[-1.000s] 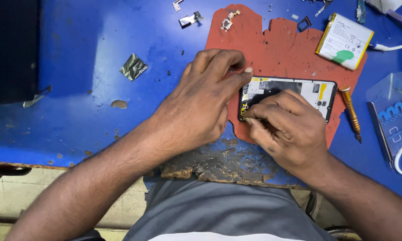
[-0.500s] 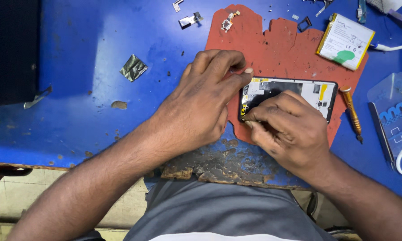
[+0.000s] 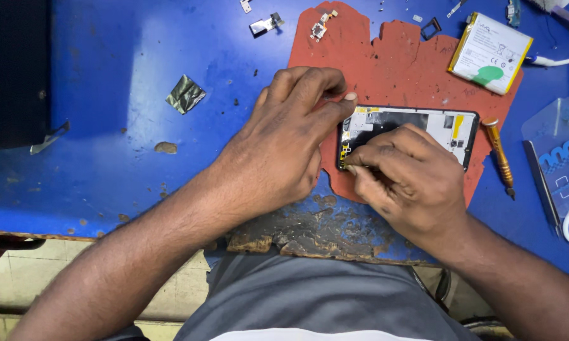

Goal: The person repairs a smartphone at a workbench. They pry at the phone's edge, separate the back cover, press and seat internal components and the display assembly into the frame by hand, and pick up a screwdriver to work on the phone body.

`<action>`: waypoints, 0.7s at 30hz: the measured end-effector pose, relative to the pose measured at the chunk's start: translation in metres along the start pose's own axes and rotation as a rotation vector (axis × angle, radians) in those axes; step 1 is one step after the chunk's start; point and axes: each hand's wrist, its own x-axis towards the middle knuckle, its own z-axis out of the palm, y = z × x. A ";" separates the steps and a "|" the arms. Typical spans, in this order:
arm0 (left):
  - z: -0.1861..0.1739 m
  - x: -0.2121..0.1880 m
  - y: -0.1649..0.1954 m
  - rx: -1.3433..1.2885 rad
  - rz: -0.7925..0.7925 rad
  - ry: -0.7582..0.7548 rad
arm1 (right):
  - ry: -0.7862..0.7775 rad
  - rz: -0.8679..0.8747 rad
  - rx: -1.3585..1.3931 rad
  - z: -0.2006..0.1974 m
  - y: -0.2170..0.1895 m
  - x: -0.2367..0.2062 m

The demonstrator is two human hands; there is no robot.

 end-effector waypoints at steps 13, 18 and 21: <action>0.000 -0.001 0.000 -0.003 0.005 0.005 | -0.033 -0.032 -0.010 0.000 0.003 0.001; -0.001 -0.002 0.001 0.002 0.013 0.017 | -0.037 -0.021 0.003 -0.003 0.003 0.001; 0.001 -0.001 0.001 0.007 -0.003 -0.003 | -0.034 -0.018 -0.007 -0.001 0.003 0.001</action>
